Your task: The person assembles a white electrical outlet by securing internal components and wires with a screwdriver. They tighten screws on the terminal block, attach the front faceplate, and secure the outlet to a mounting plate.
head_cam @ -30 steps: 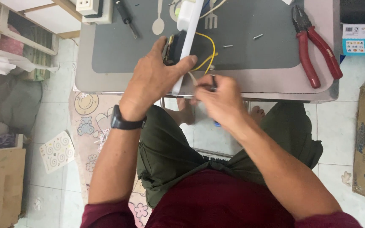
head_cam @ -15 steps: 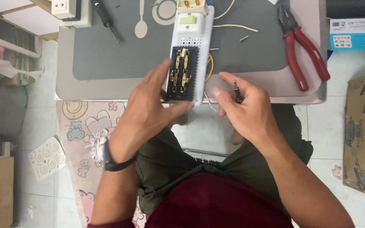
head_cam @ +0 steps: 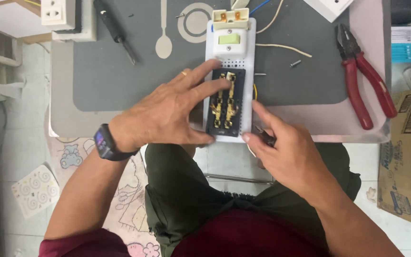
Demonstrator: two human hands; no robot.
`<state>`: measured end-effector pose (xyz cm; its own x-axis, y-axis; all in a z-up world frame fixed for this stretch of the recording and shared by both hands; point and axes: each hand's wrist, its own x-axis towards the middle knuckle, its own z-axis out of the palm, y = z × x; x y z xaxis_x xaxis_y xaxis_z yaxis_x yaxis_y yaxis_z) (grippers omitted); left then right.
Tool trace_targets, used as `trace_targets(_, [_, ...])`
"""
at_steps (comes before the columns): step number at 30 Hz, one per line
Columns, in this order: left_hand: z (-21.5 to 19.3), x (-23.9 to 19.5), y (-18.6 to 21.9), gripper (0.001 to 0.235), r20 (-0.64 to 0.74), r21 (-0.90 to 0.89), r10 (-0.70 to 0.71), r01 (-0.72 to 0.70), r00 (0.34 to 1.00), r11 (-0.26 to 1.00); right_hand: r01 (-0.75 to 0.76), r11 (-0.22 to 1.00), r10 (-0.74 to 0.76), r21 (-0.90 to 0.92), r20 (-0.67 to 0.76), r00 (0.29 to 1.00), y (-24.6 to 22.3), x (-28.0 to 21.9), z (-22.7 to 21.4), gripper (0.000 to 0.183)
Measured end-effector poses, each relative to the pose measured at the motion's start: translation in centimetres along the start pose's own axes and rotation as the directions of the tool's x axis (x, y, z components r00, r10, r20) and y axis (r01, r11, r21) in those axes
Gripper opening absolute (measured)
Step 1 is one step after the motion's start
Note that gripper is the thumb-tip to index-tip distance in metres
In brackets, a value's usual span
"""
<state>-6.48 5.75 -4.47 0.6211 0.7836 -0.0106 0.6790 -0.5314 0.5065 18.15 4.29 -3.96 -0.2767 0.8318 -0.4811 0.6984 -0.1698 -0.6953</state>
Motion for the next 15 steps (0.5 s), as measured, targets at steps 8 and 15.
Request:
trace_targets(8, [1.6,0.2,-0.5,0.093,-0.234,0.028,0.015,-0.009,0.972,1.0,-0.181,0.983,0.18,0.027,0.018,0.983,-0.7,0.7,0.1,0.067])
trace_targets(15, [2.1,-0.1,-0.4,0.1,-0.22,-0.099,-0.118,0.098,0.968,0.99,-0.002,0.974,-0.011,-0.227,-0.055,0.998,0.8,1.2,0.1,0.068])
